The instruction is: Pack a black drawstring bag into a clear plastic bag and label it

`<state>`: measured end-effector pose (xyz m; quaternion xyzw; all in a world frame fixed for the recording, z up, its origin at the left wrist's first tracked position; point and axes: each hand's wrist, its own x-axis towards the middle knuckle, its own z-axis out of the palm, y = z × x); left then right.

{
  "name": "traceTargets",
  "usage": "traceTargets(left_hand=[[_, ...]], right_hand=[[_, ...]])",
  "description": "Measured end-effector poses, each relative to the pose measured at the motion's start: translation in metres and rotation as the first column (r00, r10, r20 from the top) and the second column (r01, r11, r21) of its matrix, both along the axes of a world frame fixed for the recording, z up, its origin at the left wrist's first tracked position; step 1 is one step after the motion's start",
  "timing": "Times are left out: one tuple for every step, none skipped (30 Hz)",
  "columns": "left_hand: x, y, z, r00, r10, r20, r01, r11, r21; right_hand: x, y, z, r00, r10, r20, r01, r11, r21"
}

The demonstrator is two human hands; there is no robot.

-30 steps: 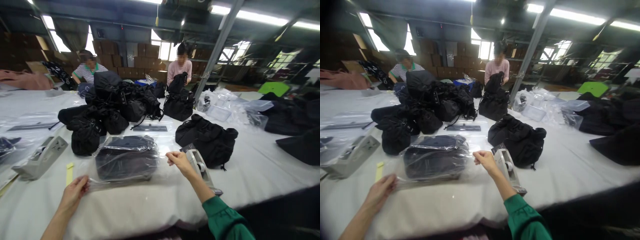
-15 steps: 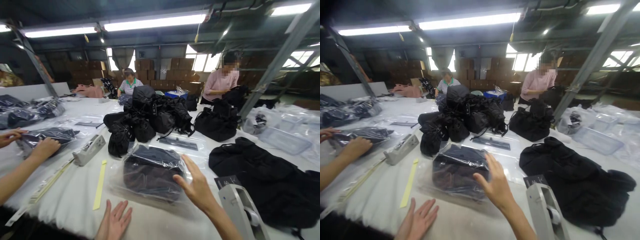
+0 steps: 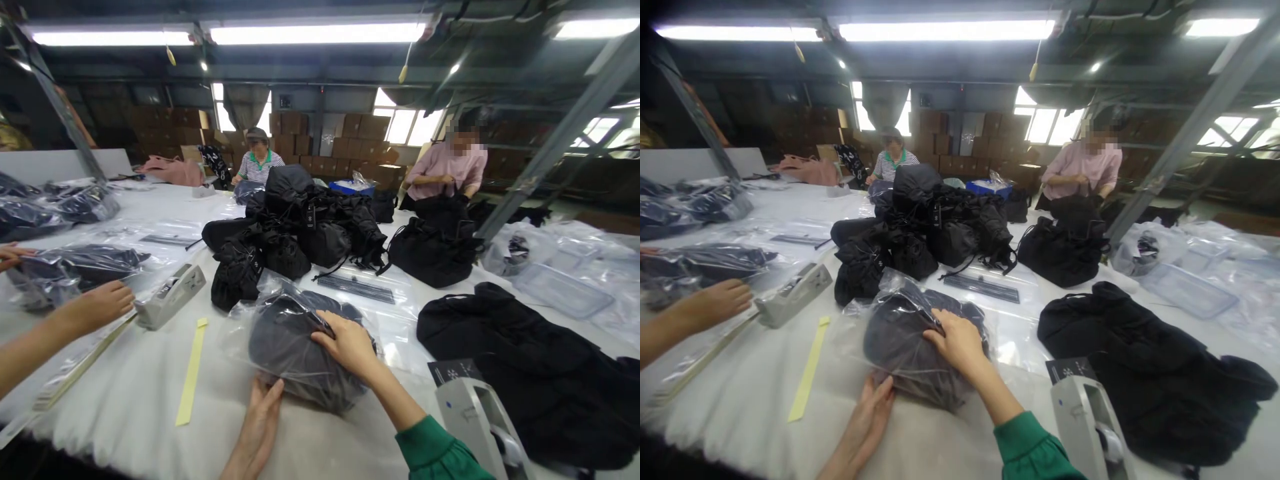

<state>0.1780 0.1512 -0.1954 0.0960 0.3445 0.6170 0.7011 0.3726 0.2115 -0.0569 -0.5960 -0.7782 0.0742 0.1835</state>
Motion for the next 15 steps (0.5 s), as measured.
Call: traceTargets(left_hand=[[0.007, 0.002, 0.0, 0.999, 0.012, -0.036, -0.009, 0.996, 0.088], [0.014, 0.005, 0.002, 0.997, 0.031, -0.074, -0.019, 0.987, 0.158], [0.02, 0.009, 0.006, 0.992, 0.055, -0.113, -0.032, 0.979, 0.2], [0.024, 0.013, 0.013, 0.984, 0.084, -0.158, -0.045, 0.972, 0.231], [0.025, 0.018, 0.022, 0.97, 0.116, -0.212, -0.058, 0.963, 0.262], [0.023, 0.023, 0.034, 0.949, 0.152, -0.278, -0.064, 0.951, 0.302], [0.019, 0.029, 0.05, 0.916, 0.194, -0.351, -0.059, 0.932, 0.359], [0.012, 0.034, 0.068, 0.872, 0.238, -0.428, -0.036, 0.902, 0.43], [0.003, 0.038, 0.09, 0.814, 0.287, -0.505, 0.009, 0.863, 0.506], [-0.008, 0.042, 0.114, 0.747, 0.335, -0.574, 0.078, 0.814, 0.576], [-0.018, 0.044, 0.14, 0.671, 0.379, -0.637, 0.159, 0.765, 0.623], [-0.027, 0.046, 0.167, 0.58, 0.422, -0.697, 0.252, 0.721, 0.646], [-0.035, 0.046, 0.193, 0.476, 0.465, -0.747, 0.35, 0.678, 0.646], [-0.04, 0.045, 0.216, 0.358, 0.505, -0.786, 0.448, 0.645, 0.619], [-0.042, 0.043, 0.237, 0.231, 0.543, -0.807, 0.545, 0.615, 0.57]], right_hand=[[0.005, -0.001, 0.0, 0.999, -0.007, -0.049, 0.007, 1.0, 0.001], [0.008, -0.002, 0.0, 0.994, -0.011, -0.105, 0.011, 1.0, 0.002], [0.012, -0.004, 0.002, 0.986, -0.013, -0.169, 0.014, 1.0, 0.003], [0.014, -0.007, 0.004, 0.971, -0.017, -0.239, 0.019, 1.0, 0.005], [0.015, -0.011, 0.006, 0.948, -0.021, -0.317, 0.024, 1.0, 0.005], [0.016, -0.016, 0.009, 0.915, -0.027, -0.404, 0.031, 1.0, 0.003], [0.015, -0.022, 0.012, 0.866, -0.034, -0.499, 0.039, 0.999, -0.001], [0.012, -0.029, 0.015, 0.8, -0.039, -0.599, 0.044, 0.999, -0.006], [0.009, -0.037, 0.017, 0.714, -0.035, -0.699, 0.043, 0.999, -0.006], [0.004, -0.045, 0.019, 0.612, -0.024, -0.791, 0.035, 0.999, -0.003], [-0.002, -0.052, 0.02, 0.502, -0.012, -0.865, 0.023, 1.0, -0.001], [-0.009, -0.059, 0.02, 0.395, -0.004, -0.919, 0.003, 1.0, -0.003], [-0.017, -0.066, 0.018, 0.295, -0.003, -0.956, -0.022, 1.0, -0.01], [-0.025, -0.072, 0.015, 0.201, -0.012, -0.98, -0.05, 0.999, -0.023], [-0.033, -0.077, 0.009, 0.11, -0.033, -0.993, -0.079, 0.996, -0.042]])
